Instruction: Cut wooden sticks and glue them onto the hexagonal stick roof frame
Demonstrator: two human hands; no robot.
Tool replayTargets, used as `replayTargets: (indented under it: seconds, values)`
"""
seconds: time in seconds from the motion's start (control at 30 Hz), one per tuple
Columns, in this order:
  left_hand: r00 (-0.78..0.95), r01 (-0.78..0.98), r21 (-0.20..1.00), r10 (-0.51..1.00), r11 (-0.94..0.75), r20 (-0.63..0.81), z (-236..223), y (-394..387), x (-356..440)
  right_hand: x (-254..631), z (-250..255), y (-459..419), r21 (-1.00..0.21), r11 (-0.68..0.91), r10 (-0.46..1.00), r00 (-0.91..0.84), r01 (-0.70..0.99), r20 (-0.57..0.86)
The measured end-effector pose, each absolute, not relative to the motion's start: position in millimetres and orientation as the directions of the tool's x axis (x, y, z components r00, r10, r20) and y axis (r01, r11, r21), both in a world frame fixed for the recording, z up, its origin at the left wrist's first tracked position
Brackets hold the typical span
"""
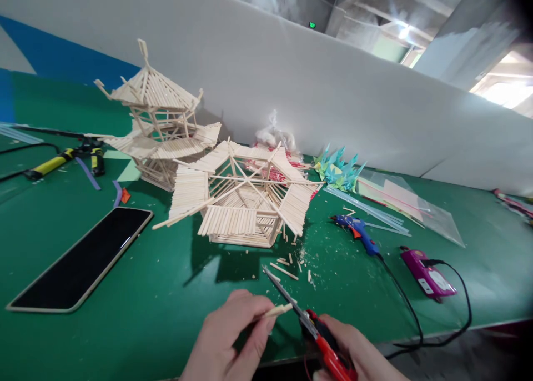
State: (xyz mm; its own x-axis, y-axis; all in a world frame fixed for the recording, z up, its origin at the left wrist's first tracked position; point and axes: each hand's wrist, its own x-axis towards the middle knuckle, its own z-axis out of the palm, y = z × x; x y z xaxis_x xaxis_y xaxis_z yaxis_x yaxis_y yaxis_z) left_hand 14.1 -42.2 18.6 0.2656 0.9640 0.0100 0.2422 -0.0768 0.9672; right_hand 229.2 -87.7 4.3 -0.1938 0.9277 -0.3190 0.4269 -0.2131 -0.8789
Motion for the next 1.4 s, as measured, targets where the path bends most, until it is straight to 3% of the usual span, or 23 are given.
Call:
replayTargets:
  seconds: [0.07, 0.17, 0.27, 0.4, 0.5, 0.6, 0.77, 0.9, 1.07, 1.27, 1.4]
  values:
    - [0.223, 0.006, 0.979, 0.954, 0.202, -0.198, 18.4, -42.8, 16.7, 224.3, 3.9, -80.1, -0.862, -0.185, 0.935, -0.186, 0.473, -0.303]
    - [0.248, -0.326, 0.823, 0.882, 0.465, -0.4, 14.6, -41.3, 19.8, 228.0, 4.2, -69.8, -0.772, -0.175, 0.956, -0.082, 0.611, -0.282]
    - [0.308, -0.439, 0.714, 0.838, 0.546, -0.451, 9.8, -38.7, 21.2, 247.7, 1.8, -64.9, -0.639, -0.221, 0.967, 0.079, 0.737, -0.244]
    - [0.299, -0.463, 0.684, 0.826, 0.564, -0.478, 6.0, -37.2, 21.9, 279.6, -6.0, -64.1, -0.557, -0.288, 0.956, 0.2, 0.779, -0.216]
    - [0.318, -0.45, 0.686, 0.821, 0.572, -0.475, 4.9, -37.0, 23.6, 286.7, -8.8, -66.8, -0.569, -0.305, 0.952, 0.234, 0.763, -0.196]
    - [0.304, -0.402, 0.734, 0.836, 0.547, -0.456, 3.7, -37.3, 26.5, 274.1, -8.0, -74.3, -0.664, -0.289, 0.957, 0.194, 0.689, -0.216]
    - [0.186, -0.191, 0.914, 0.928, 0.357, -0.323, 3.0, -40.1, 27.8, 241.5, -9.6, -90.6, -0.895, -0.329, 0.931, -0.055, 0.3, -0.36]
    - [0.158, 0.011, 0.976, 0.964, 0.216, -0.215, 5.7, -44.2, 26.1, 229.4, -13.5, -92.3, -0.907, -0.383, 0.89, -0.191, 0.176, -0.413]
    - [0.153, 0.12, 0.984, 0.977, 0.13, -0.148, 6.0, -47.8, 25.9, 223.7, -11.2, -87.0, -0.934, -0.354, 0.874, -0.342, 0.034, -0.344]
    - [0.16, 0.237, 0.971, 0.987, -0.027, -0.011, 4.0, -47.2, 25.0, 219.6, -3.7, -88.4, -0.926, -0.365, 0.887, -0.267, 0.093, -0.377]
    - [0.181, 0.205, 0.978, 0.984, -0.036, -0.002, 6.6, -48.9, 25.5, 218.6, 2.3, -83.7, -0.897, -0.238, 0.915, -0.225, 0.373, -0.336]
